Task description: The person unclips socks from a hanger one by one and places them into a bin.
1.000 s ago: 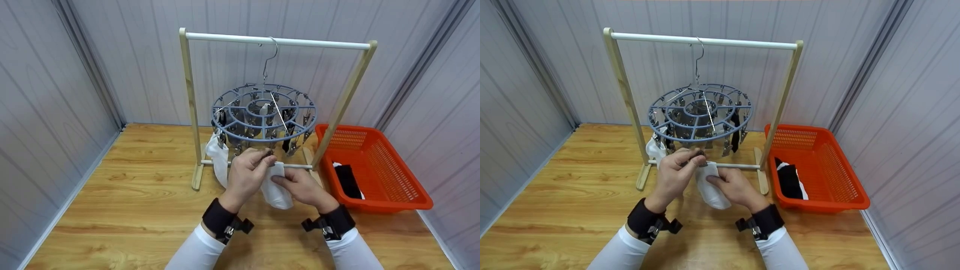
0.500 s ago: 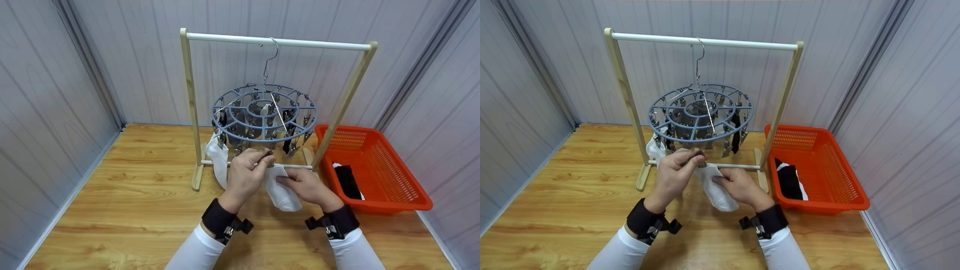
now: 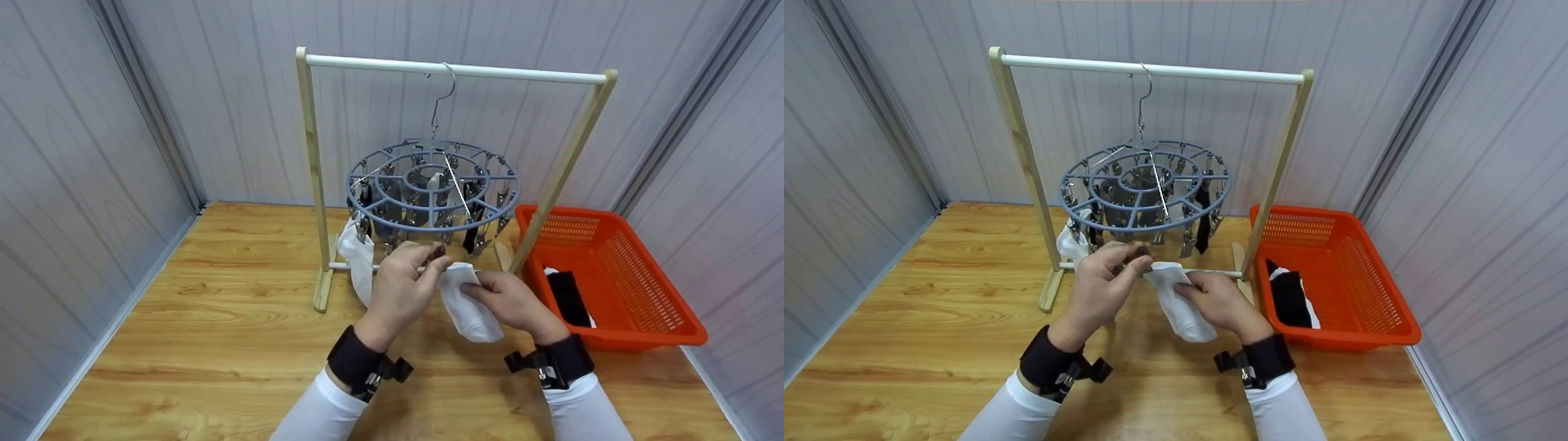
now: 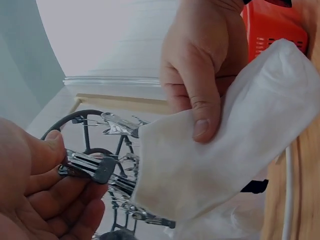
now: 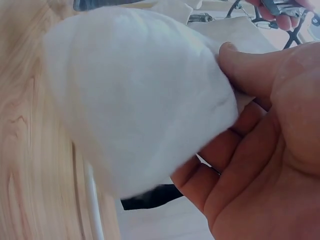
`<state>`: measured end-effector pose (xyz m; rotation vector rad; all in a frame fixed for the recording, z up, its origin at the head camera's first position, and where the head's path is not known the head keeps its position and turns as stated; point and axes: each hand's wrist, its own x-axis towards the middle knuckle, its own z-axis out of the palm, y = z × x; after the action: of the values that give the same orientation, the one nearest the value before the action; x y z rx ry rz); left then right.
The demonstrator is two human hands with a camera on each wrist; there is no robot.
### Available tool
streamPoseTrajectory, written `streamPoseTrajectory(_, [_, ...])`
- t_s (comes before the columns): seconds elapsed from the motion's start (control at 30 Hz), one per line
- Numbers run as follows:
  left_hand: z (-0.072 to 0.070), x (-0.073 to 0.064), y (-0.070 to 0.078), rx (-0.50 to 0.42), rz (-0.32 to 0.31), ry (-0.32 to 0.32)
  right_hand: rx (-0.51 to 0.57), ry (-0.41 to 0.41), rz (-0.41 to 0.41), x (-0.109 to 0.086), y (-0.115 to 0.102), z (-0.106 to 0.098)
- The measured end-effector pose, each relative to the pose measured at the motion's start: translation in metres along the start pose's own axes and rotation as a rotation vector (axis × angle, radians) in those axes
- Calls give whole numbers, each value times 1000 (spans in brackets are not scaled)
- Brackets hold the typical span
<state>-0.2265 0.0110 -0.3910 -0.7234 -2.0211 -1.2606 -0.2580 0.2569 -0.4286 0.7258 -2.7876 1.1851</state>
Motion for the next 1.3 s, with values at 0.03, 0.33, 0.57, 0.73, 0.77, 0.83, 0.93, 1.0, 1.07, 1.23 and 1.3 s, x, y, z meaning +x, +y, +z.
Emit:
streamPoseTrajectory(0.03, [-1, 0, 2, 21, 9, -10, 1, 4, 3, 0, 1, -1])
streamPoseTrajectory(0.33, [-13, 2, 14, 239, 147, 51, -3, 38, 14, -1, 6, -9])
streamPoseTrajectory(0.57, [-24, 6, 21, 284, 234, 188, 10, 65, 56, -2, 7, -17])
streamPoseTrajectory(0.73, [-30, 10, 20, 230, 277, 270, 24, 82, 115, -4, 8, -22])
streamPoseTrajectory(0.77, [-31, 10, 19, 228, 287, 287, 24, 85, 117, -5, 9, -23])
streamPoseTrajectory(0.83, [-31, 11, 17, 242, 300, 311, 26, 91, 115, -6, 10, -24])
streamPoseTrajectory(0.93, [-31, 12, 14, 284, 298, 319, 39, 94, 114, -8, 12, -27])
streamPoseTrajectory(1.0, [-31, 12, 12, 323, 284, 305, 59, 96, 124, -9, 13, -29])
streamPoseTrajectory(1.07, [-31, 12, 11, 354, 264, 287, 83, 101, 145, -10, 13, -31])
streamPoseTrajectory(1.23, [-30, 11, 9, 392, 232, 264, 127, 112, 211, -12, 12, -38])
streamPoseTrajectory(1.3, [-30, 12, 8, 392, 230, 265, 129, 114, 219, -14, 12, -41])
